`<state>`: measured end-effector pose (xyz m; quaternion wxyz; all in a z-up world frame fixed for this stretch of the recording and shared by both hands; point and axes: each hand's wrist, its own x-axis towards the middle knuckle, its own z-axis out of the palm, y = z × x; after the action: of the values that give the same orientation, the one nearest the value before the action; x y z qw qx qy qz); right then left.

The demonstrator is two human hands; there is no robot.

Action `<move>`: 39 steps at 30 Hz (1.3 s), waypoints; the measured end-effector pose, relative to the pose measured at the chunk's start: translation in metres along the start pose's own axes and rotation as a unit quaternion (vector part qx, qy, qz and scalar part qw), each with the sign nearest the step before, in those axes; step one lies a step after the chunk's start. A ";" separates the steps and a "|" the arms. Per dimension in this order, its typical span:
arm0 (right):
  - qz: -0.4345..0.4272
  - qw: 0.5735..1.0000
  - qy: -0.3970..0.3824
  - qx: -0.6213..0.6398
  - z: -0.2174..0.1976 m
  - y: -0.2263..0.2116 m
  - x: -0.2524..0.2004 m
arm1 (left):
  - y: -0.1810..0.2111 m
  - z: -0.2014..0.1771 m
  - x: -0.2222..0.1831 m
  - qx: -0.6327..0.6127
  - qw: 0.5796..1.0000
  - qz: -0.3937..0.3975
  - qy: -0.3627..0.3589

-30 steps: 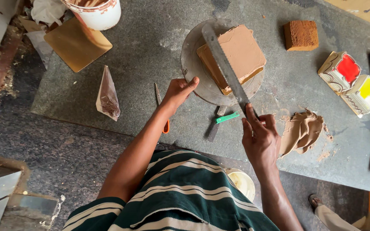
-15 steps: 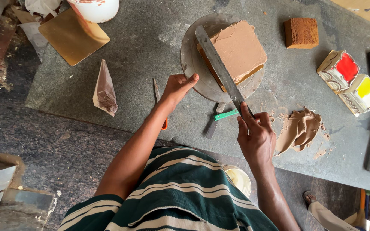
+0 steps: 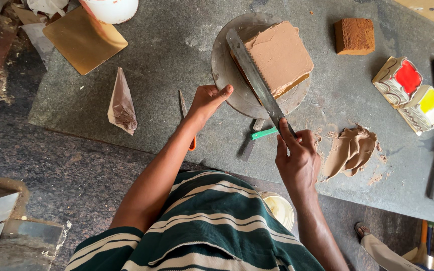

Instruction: The person frosts a cake by spreading chocolate frosting over the sides using a spatula and then piped white frosting along the bottom edges using a pastry bag.

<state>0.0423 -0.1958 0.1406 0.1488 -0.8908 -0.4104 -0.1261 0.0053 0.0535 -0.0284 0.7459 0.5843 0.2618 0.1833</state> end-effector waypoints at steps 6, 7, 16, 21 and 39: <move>0.009 1.000 -0.007 -0.011 0.005 0.001 -0.006 | 0.003 0.000 -0.002 -0.024 1.000 0.009 -0.006; 0.006 1.000 -0.003 -0.015 0.006 0.001 -0.006 | 0.003 0.000 -0.003 -0.030 0.999 0.012 -0.008; 0.005 1.000 -0.002 -0.021 0.014 -0.001 -0.005 | -0.008 0.002 0.005 -0.025 1.000 0.007 0.001; -0.007 1.000 -0.005 -0.001 0.016 -0.002 -0.003 | -0.015 0.003 0.009 -0.025 0.999 0.019 0.013; 0.215 0.702 -0.269 0.624 -0.007 0.068 -0.013 | -0.007 0.000 -0.007 -0.046 0.992 0.115 -0.015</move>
<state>0.0859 -0.2499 0.1317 0.5765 -0.6543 -0.2153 0.4395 -0.0004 0.0479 -0.0337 0.7496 0.5787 0.1725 0.2711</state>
